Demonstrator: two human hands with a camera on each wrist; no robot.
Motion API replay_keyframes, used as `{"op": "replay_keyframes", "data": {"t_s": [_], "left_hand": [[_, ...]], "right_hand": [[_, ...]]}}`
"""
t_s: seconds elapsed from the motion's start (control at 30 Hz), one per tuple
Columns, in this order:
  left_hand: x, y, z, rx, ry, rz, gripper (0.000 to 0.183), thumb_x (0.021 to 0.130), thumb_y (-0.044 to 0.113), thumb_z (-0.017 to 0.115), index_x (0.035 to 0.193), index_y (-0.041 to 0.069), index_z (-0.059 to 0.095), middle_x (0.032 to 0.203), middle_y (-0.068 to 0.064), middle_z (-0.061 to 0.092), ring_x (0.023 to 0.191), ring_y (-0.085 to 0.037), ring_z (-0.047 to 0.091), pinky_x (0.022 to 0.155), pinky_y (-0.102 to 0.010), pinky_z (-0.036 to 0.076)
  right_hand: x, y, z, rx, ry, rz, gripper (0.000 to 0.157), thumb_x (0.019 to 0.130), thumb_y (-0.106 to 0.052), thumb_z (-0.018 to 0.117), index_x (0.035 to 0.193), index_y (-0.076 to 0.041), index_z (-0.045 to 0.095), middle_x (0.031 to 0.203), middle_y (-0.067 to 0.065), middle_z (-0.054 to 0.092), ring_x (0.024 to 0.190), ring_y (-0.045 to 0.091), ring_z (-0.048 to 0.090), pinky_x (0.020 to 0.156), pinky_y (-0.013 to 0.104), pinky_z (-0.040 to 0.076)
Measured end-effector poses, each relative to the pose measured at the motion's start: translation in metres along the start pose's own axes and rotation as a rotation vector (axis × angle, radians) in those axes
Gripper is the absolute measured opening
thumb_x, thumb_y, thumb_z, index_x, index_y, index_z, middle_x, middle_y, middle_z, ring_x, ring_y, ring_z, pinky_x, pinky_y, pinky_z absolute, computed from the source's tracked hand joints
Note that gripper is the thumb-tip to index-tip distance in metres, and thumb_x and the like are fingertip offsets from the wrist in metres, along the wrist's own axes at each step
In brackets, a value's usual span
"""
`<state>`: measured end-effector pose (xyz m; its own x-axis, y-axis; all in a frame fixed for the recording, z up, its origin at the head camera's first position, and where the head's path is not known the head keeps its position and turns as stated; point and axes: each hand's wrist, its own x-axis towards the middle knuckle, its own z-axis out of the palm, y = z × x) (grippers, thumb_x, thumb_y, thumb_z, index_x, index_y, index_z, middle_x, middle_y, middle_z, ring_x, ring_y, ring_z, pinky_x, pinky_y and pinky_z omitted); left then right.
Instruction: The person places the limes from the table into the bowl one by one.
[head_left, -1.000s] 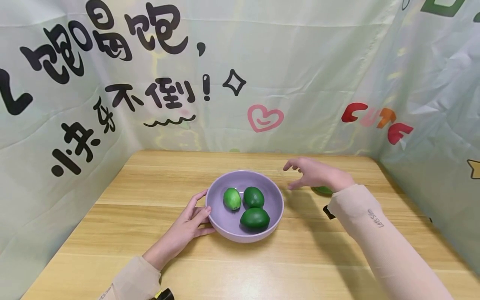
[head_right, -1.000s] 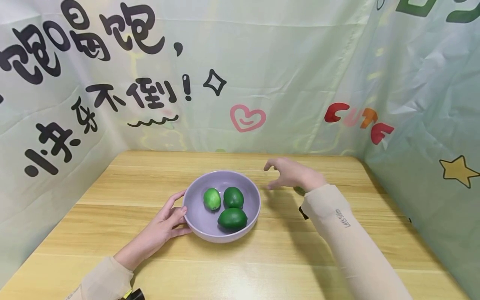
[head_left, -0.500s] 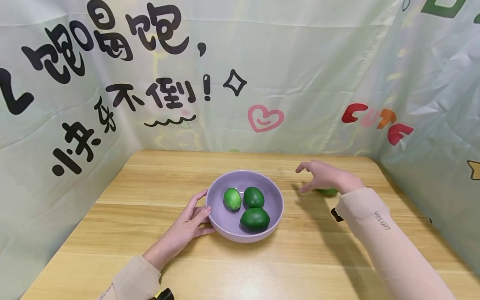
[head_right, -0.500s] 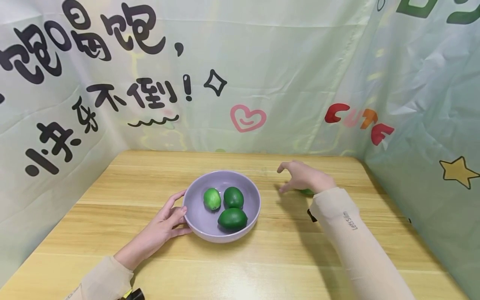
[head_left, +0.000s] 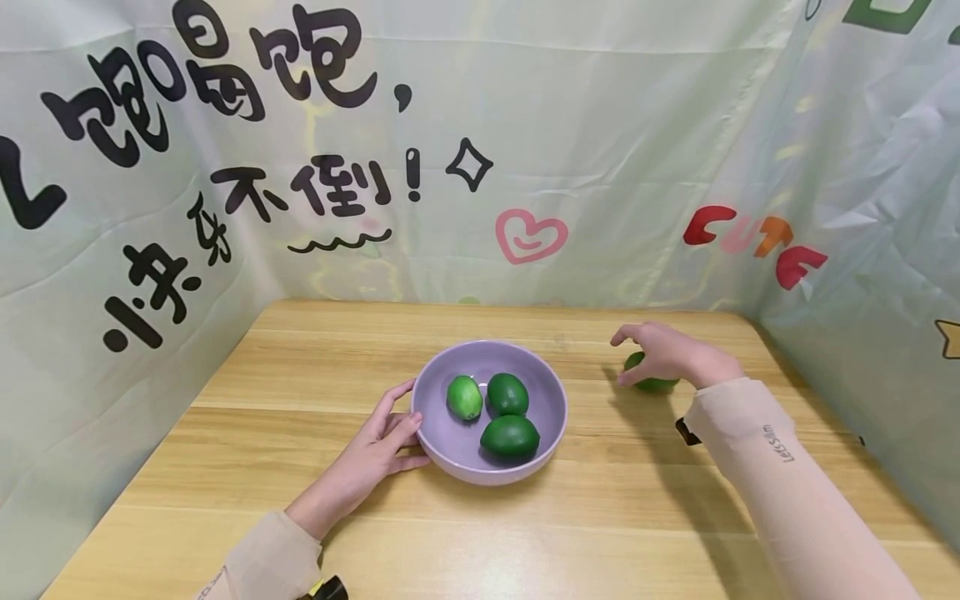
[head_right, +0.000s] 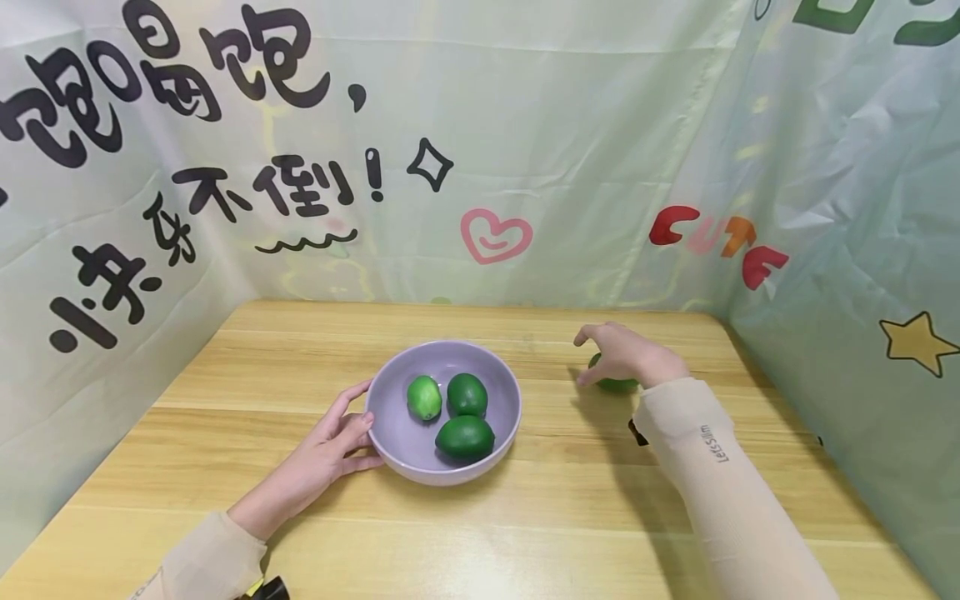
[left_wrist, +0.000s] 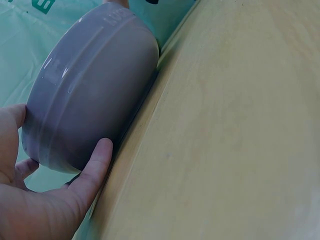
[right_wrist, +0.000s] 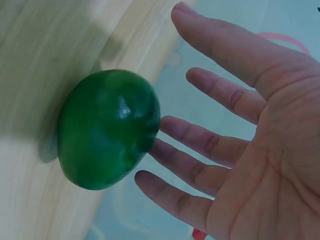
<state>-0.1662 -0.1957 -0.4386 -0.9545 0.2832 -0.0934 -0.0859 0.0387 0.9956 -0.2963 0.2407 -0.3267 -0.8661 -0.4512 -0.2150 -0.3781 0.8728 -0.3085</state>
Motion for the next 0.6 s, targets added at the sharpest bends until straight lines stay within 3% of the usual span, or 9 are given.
{"op": "replay_keyframes", "data": {"t_s": [0.37,0.6], "left_hand": [[0.0,0.0,-0.001,0.009,-0.003,-0.003,0.063,0.115,0.038,0.053,0.169,0.034,0.021,0.157,-0.03,0.044,0.131,-0.035,0.064,0.107,-0.046,0.063],[0.0,0.0,-0.001,0.006,-0.005,-0.003,0.064,0.114,0.039,0.053,0.169,0.034,0.021,0.158,-0.03,0.043,0.13,-0.034,0.064,0.107,-0.046,0.063]], "right_hand": [[0.001,0.018,0.003,-0.021,-0.015,0.017,0.069,0.09,-0.022,0.089,0.142,0.008,0.056,0.144,0.037,0.058,0.136,0.059,0.051,0.108,0.068,0.051],[0.0,0.03,0.005,-0.015,-0.006,0.027,0.067,0.089,-0.022,0.089,0.14,0.008,0.058,0.139,0.035,0.061,0.125,0.051,0.058,0.1,0.062,0.055]]}}
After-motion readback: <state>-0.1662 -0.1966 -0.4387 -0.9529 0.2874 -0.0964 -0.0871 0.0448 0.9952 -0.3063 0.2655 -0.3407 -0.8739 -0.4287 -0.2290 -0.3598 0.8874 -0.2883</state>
